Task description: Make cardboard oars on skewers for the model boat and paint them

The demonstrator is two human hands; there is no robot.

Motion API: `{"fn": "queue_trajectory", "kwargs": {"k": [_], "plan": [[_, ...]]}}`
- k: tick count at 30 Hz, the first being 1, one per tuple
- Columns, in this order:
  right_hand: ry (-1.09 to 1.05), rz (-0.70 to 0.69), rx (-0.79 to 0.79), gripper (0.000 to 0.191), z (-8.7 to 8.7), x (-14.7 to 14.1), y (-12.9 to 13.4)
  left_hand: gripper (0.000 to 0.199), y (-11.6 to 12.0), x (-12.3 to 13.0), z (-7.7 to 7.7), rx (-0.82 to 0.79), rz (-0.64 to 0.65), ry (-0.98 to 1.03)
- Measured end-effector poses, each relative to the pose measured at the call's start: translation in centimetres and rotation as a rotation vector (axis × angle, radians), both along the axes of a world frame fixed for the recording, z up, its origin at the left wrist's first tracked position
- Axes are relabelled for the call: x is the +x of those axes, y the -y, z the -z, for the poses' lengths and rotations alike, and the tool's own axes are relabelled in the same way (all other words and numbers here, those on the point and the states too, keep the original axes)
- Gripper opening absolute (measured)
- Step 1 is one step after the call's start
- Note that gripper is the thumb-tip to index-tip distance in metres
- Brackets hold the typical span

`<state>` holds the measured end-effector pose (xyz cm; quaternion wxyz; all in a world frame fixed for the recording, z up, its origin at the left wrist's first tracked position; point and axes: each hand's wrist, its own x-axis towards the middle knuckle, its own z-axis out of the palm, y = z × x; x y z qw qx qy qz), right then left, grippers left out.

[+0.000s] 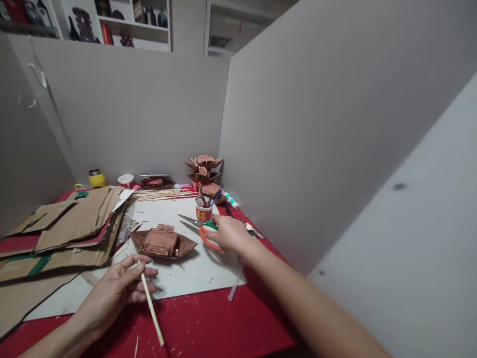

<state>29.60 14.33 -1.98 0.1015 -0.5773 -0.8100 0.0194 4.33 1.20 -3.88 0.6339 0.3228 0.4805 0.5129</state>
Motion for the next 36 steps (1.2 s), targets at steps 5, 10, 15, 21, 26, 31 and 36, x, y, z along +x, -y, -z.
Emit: {"fn": "queue_trajectory", "kwargs": {"k": [5,10,15,21,26,31,36], "plan": [[-0.03,-0.062,-0.011,0.028,0.9,-1.3,-0.3,0.034,0.2,-0.1,-0.4,0.06,-0.043,-0.004],[-0.134,-0.113,0.03,0.02,0.2,-1.6,1.6,0.033,0.4,-0.3,-1.1,0.161,-0.092,-0.06],[-0.468,-0.403,-0.236,0.028,-1.1,-3.6,7.5,0.03,0.7,-0.2,-1.2,0.243,-0.145,-0.163],[-0.826,-0.535,-0.838,0.022,0.3,-6.2,11.3,0.025,1.5,1.0,-1.8,0.306,-0.134,-0.237],[-0.926,-0.508,-0.528,0.015,-1.0,-6.1,9.7,0.02,0.8,0.3,-3.1,0.307,-0.097,-0.179],[-1.253,-0.418,-0.447,0.02,-2.4,-5.6,8.2,0.021,-0.3,-0.4,-4.0,0.306,-0.077,-0.173],[-1.57,-0.353,-0.382,0.022,-1.4,-5.2,7.2,0.023,-0.4,0.6,-4.1,0.288,-0.002,-0.235]]}}
